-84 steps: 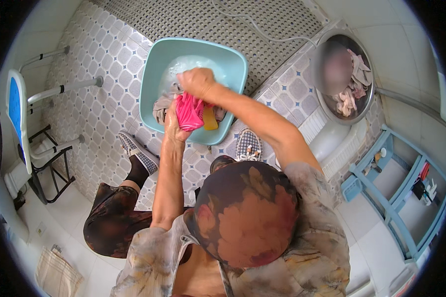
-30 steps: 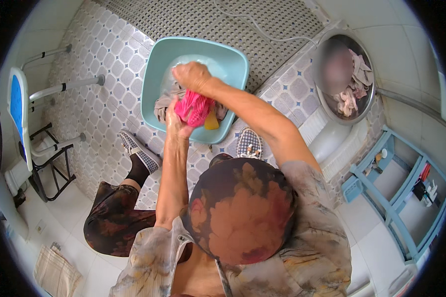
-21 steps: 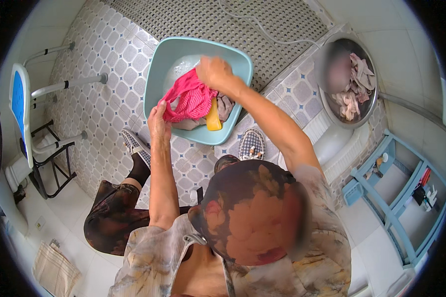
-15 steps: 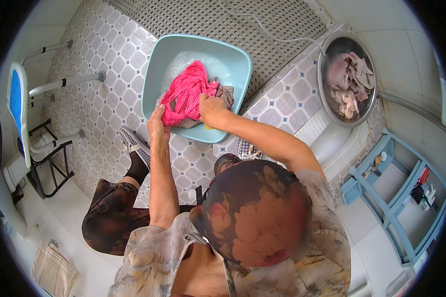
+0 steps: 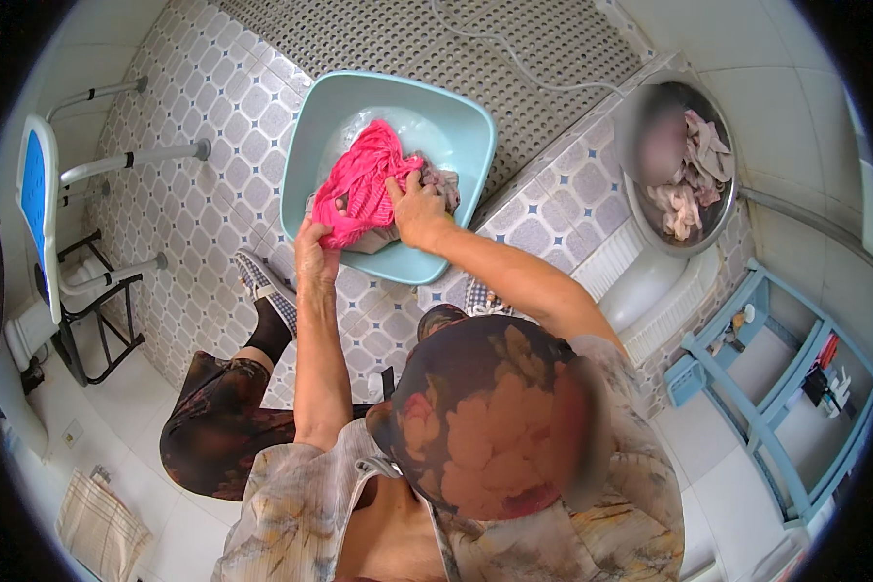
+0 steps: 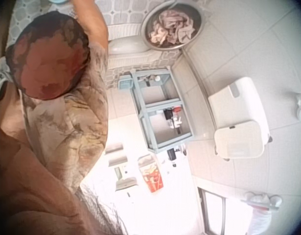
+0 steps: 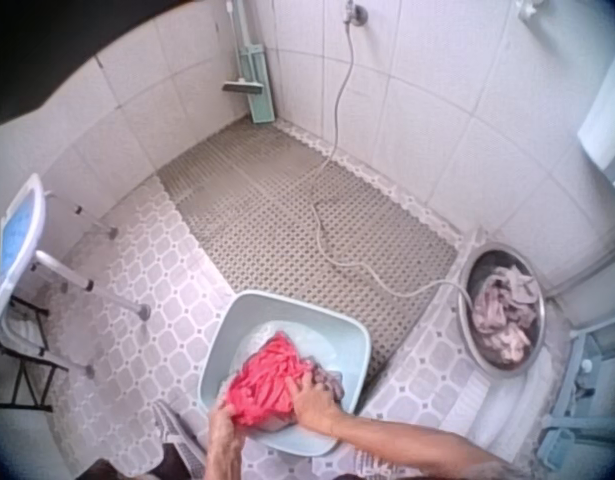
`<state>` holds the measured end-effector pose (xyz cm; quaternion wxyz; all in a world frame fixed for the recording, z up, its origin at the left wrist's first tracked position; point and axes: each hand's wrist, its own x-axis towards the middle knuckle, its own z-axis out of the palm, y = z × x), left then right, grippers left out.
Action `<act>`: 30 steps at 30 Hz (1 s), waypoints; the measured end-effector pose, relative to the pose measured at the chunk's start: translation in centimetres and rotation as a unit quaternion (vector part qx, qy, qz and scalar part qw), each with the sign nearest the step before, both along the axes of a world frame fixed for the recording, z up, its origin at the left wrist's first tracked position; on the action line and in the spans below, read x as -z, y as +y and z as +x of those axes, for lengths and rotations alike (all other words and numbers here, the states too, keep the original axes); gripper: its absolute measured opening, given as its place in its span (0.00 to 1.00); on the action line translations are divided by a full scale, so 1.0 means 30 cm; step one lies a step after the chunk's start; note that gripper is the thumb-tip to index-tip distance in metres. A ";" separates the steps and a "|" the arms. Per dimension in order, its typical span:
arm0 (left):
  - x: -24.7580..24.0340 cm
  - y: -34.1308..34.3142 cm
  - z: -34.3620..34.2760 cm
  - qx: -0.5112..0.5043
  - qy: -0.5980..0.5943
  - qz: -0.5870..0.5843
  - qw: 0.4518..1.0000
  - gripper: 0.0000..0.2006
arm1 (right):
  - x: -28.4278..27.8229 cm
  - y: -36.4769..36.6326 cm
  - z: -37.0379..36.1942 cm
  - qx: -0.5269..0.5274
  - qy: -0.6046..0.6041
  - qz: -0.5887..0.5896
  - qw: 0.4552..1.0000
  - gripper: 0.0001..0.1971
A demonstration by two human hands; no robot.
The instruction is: The person soaps and washes clothes in a basin with a bar of soap, then scrubs and washes another piece of clothing.
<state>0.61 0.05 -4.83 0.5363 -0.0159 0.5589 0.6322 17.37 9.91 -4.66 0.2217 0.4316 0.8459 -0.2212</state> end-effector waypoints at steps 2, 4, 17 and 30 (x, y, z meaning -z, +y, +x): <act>-0.009 -0.009 -0.017 -0.002 -0.029 0.032 0.999 0.22 | -0.055 0.082 0.014 0.003 0.032 -0.156 0.987 0.45; -0.025 0.015 0.001 -0.043 -0.091 0.056 0.993 0.24 | -0.050 0.140 0.041 -0.010 0.037 -0.136 0.990 0.40; -0.143 0.076 0.156 -0.025 -0.296 0.135 0.945 0.40 | -0.097 0.028 -0.171 0.047 0.382 0.017 0.923 0.27; -0.299 0.104 -0.062 0.096 0.163 -0.051 0.981 0.11 | -0.028 -0.011 0.089 0.128 0.245 -0.132 0.952 0.30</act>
